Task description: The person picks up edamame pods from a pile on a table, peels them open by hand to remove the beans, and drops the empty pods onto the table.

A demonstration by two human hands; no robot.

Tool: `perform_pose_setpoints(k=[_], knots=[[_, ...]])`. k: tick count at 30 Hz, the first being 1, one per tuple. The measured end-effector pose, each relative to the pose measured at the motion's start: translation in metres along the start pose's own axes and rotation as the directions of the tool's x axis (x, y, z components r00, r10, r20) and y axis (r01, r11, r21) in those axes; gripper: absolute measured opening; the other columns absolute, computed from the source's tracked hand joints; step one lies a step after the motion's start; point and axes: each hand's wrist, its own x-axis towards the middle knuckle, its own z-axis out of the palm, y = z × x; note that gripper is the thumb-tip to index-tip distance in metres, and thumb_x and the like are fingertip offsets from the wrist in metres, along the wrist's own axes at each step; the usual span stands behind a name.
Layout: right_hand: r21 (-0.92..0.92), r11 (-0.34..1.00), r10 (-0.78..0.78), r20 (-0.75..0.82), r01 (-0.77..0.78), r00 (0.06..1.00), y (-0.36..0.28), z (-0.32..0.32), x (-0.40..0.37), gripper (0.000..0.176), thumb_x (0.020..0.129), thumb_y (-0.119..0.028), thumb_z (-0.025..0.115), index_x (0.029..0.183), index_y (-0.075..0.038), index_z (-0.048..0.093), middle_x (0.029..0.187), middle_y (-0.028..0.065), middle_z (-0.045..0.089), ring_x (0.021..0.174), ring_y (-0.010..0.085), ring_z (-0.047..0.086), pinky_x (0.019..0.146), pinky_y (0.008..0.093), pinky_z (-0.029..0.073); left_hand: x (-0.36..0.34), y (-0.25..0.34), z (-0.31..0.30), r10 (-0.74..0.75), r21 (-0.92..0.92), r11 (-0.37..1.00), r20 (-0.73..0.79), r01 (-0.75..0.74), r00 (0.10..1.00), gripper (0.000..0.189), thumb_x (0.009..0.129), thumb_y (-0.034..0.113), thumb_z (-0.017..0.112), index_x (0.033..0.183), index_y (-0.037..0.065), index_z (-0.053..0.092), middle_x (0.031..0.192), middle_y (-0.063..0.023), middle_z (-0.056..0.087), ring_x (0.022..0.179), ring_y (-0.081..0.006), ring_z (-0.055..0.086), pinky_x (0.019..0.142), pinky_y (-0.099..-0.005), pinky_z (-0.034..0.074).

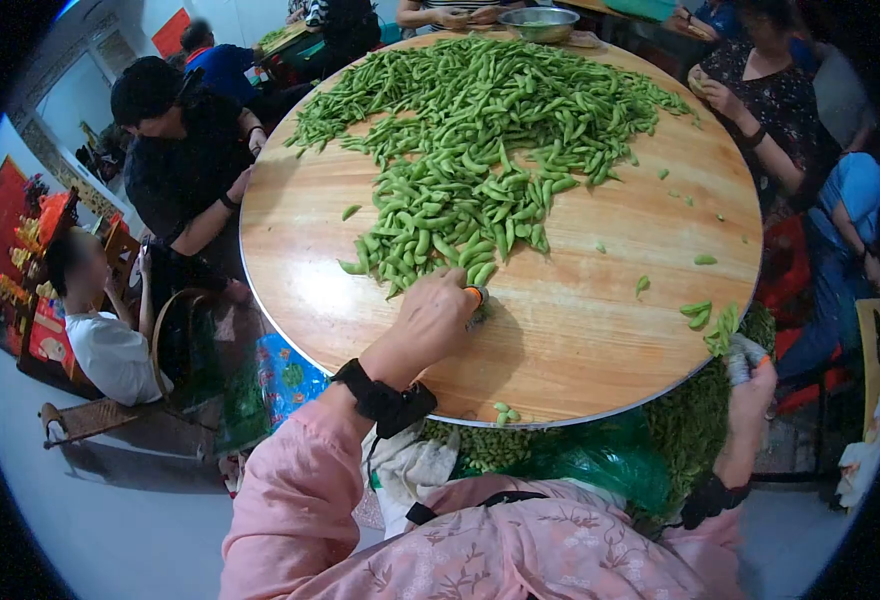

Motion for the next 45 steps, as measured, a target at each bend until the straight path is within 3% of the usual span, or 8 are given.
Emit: perform_pose_setpoints(k=[7, 15, 18, 20, 21, 25, 31, 45], knots=[[0.318, 0.943, -0.201, 0.319, 0.095, 0.926, -0.081, 0.078, -0.040, 0.016, 0.073, 0.002, 0.053, 0.089, 0.003, 0.056, 0.081, 0.0071, 0.059, 0.071, 0.0123, 0.055, 0.067, 0.0238, 0.044, -0.004, 0.003, -0.005, 0.025, -0.033, 0.999, -0.153, -0.030, 0.988, 0.011, 0.056, 0.004, 0.056, 0.066, 0.002, 0.055, 0.074, -0.0119, 0.051, 0.073, -0.0295, 0.050, 0.061, -0.0371, 0.040], [0.438, 0.892, -0.165, 0.545, -0.112, 0.822, -0.105, 0.112, -0.054, 0.016, 0.073, 0.003, 0.054, 0.089, 0.005, 0.056, 0.082, 0.0082, 0.060, 0.075, 0.0108, 0.055, 0.068, 0.0223, 0.044, -0.005, 0.007, 0.000, -0.025, -0.026, 0.999, -0.050, 0.024, 0.998, 0.014, 0.059, 0.003, 0.055, 0.072, 0.000, 0.056, 0.076, -0.0149, 0.054, 0.070, -0.0317, 0.051, 0.062, -0.0374, 0.042], [0.460, 0.871, -0.161, 0.601, -0.174, 0.783, -0.107, 0.113, -0.055, 0.018, 0.073, 0.003, 0.055, 0.091, 0.005, 0.055, 0.085, 0.0078, 0.059, 0.077, 0.0104, 0.054, 0.069, 0.0225, 0.044, -0.010, 0.016, -0.011, -0.059, -0.237, 0.971, -0.200, 0.011, 0.978, 0.012, 0.068, 0.005, 0.056, 0.078, -0.002, 0.056, 0.072, -0.0114, 0.056, 0.066, -0.0253, 0.053, 0.059, -0.0334, 0.043], [0.459, 0.857, -0.144, 0.650, -0.233, 0.747, -0.109, 0.115, -0.055, 0.019, 0.073, 0.002, 0.055, 0.092, 0.005, 0.055, 0.087, 0.0075, 0.059, 0.078, 0.0103, 0.054, 0.070, 0.0226, 0.044, -0.017, 0.027, -0.016, -0.293, -0.889, 0.422, 0.049, 0.175, 0.955, 0.015, 0.076, 0.013, 0.055, 0.079, -0.002, 0.055, 0.071, -0.0058, 0.057, 0.061, -0.0153, 0.053, 0.056, -0.0279, 0.043], [0.483, 0.846, -0.179, 0.654, -0.224, 0.735, -0.110, 0.118, -0.054, 0.019, 0.074, 0.002, 0.055, 0.093, 0.005, 0.055, 0.088, 0.0074, 0.059, 0.078, 0.0103, 0.054, 0.070, 0.0225, 0.043, -0.021, 0.036, -0.023, -0.292, -0.975, 0.075, 0.178, 0.208, 0.940, 0.017, 0.078, 0.016, 0.055, 0.075, 0.000, 0.055, 0.068, -0.0020, 0.056, 0.059, -0.0083, 0.049, 0.054, -0.0222, 0.041], [0.530, 0.783, -0.200, 0.711, -0.327, 0.674, -0.124, 0.121, -0.056, 0.017, 0.076, 0.000, 0.053, 0.092, 0.004, 0.055, 0.086, 0.0052, 0.059, 0.077, 0.0095, 0.053, 0.072, 0.0224, 0.043, -0.038, 0.058, -0.028, -0.219, -0.942, -0.159, 0.324, 0.294, 0.920, 0.015, 0.076, 0.015, 0.058, 0.069, 0.003, 0.054, 0.058, -0.0016, 0.054, 0.052, -0.0083, 0.049, 0.049, -0.0189, 0.038], [0.505, 0.671, -0.156, 0.812, -0.543, 0.563, -0.130, 0.111, -0.058, 0.012, 0.078, -0.001, 0.052, 0.088, 0.003, 0.056, 0.079, 0.0007, 0.057, 0.074, 0.0069, 0.051, 0.067, 0.0205, 0.042, -0.048, 0.067, -0.028, -0.149, -0.894, -0.221, 0.426, 0.390, 0.892, 0.009, 0.078, 0.012, 0.056, 0.076, 0.003, 0.057, 0.061, 0.0011, 0.054, 0.053, -0.0051, 0.049, 0.048, -0.0172, 0.039], [0.483, 0.647, -0.147, 0.839, -0.591, 0.524, -0.129, 0.110, -0.061, 0.011, 0.078, 0.000, 0.051, 0.087, 0.003, 0.055, 0.079, 0.0021, 0.057, 0.072, 0.0075, 0.052, 0.067, 0.0210, 0.043, -0.049, 0.073, -0.033, -0.164, -0.895, -0.245, 0.418, 0.373, 0.894, 0.011, 0.072, 0.013, 0.062, 0.072, 0.004, 0.056, 0.058, 0.0014, 0.052, 0.050, -0.0053, 0.047, 0.044, -0.0174, 0.034]])
